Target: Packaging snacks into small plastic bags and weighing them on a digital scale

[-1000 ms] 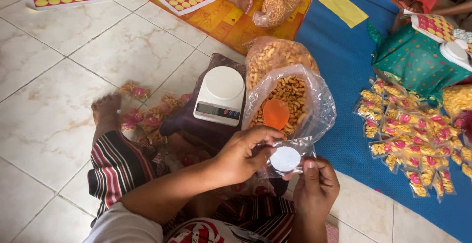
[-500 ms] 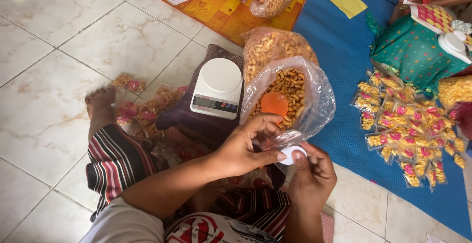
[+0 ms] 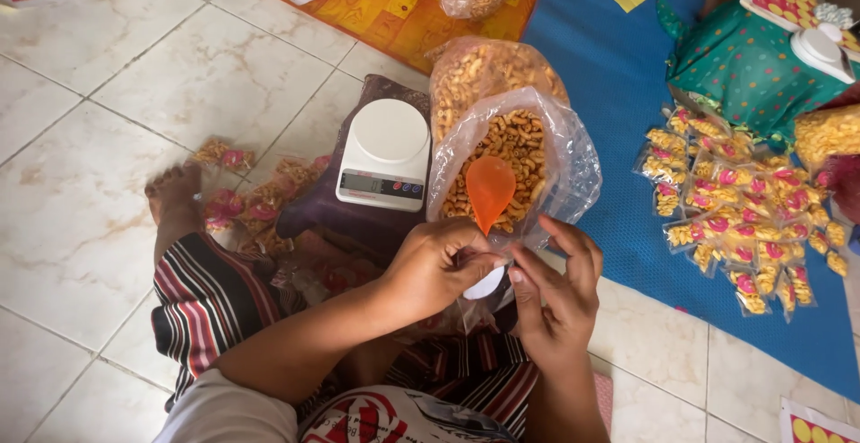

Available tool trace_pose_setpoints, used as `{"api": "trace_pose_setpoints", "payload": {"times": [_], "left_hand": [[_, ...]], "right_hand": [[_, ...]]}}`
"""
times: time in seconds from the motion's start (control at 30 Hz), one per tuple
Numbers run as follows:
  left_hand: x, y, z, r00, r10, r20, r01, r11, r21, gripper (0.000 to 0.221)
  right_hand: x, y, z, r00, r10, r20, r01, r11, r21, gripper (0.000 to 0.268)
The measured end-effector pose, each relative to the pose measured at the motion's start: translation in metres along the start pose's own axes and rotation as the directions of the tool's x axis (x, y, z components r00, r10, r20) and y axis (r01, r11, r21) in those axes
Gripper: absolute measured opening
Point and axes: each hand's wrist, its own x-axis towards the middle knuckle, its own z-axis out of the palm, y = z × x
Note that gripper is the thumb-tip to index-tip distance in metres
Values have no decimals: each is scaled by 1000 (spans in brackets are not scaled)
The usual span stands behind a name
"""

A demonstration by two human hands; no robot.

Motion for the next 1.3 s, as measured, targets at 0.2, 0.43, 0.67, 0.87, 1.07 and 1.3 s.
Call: {"api": "trace_pose_setpoints", "payload": {"times": [0.2,0.43,0.67,0.87,1.07,1.3], "left_hand": [[1,0,-2,995,74,66,-89,963,256,22],[1,6,-7,957,118,266,-110,993,-45,34],[-1,2,-4,812,-119,571,293,930,-222,53],[-9,-14,5,820,-105,562,140,990,-19,71],[-15,-18,10,822,-40,568,59,998,-14,73],[-6,-9,-3,696,-125,707,153,988,25,76]], "right_hand": [[7,-3,-5,996,-36,81,42,996,-81,18],[-12,11,-12,958,195,212,-253,922,293,2],[-31,27,-13,929,284,236,-368,763,531,16],[-43,27,-1,983,169,68,-172,984,42,25],[-41,1,0,996,93,-10,-93,992,-88,16],[-49,13,-18,778,577,248,-628,732,265,14]]}}
